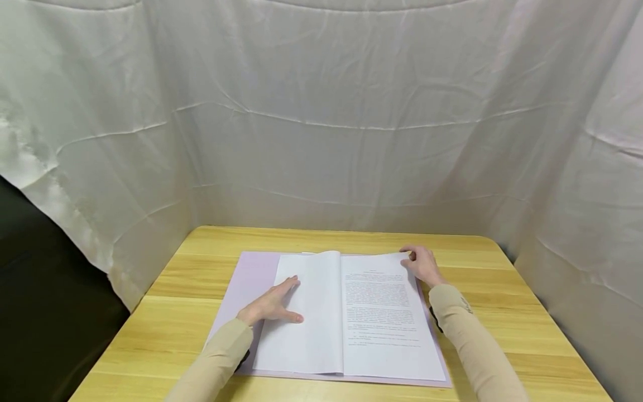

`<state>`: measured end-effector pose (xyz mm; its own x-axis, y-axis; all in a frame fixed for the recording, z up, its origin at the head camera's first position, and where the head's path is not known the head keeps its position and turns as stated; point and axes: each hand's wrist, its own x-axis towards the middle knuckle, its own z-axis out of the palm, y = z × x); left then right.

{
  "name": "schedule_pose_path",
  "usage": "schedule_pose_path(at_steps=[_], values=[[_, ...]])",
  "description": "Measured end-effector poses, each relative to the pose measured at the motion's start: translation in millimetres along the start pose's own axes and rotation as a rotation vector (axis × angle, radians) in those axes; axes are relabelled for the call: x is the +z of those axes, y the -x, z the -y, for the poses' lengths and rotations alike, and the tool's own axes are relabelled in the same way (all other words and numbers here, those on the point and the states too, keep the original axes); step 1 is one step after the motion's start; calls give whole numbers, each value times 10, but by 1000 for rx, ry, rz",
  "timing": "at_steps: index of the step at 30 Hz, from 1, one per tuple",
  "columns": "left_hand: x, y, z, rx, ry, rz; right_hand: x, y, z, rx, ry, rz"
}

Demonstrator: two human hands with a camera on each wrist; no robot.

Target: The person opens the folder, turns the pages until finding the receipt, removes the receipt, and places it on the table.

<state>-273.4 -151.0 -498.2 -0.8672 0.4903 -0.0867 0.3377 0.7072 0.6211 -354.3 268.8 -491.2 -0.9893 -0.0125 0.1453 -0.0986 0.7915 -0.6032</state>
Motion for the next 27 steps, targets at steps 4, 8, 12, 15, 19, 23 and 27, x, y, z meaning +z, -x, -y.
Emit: schedule_pose_path(at_steps=[4, 8, 12, 15, 19, 23, 27], values=[[-3, 0, 1, 6, -1, -2, -1, -4, -16, -48, 31, -23], [-8, -3, 7, 9, 3, 5, -5, 5, -25, -68, 42, -17], [-4, -10, 25, -1, 7, 13, -15, 23, -26, -77, 57, -10], [-2, -17, 37, -1, 6, 11, -26, 26, -22, -94, 72, -14], [-11, -12, 29, -1, 11, 13, -32, 30, -23, -113, 88, -21], [-25, 2, 10, 6, 11, 17, -26, 35, -28, -99, 103, -25], [-28, 1, 5, 5, 6, 22, -22, 30, -29, -68, 105, -37]])
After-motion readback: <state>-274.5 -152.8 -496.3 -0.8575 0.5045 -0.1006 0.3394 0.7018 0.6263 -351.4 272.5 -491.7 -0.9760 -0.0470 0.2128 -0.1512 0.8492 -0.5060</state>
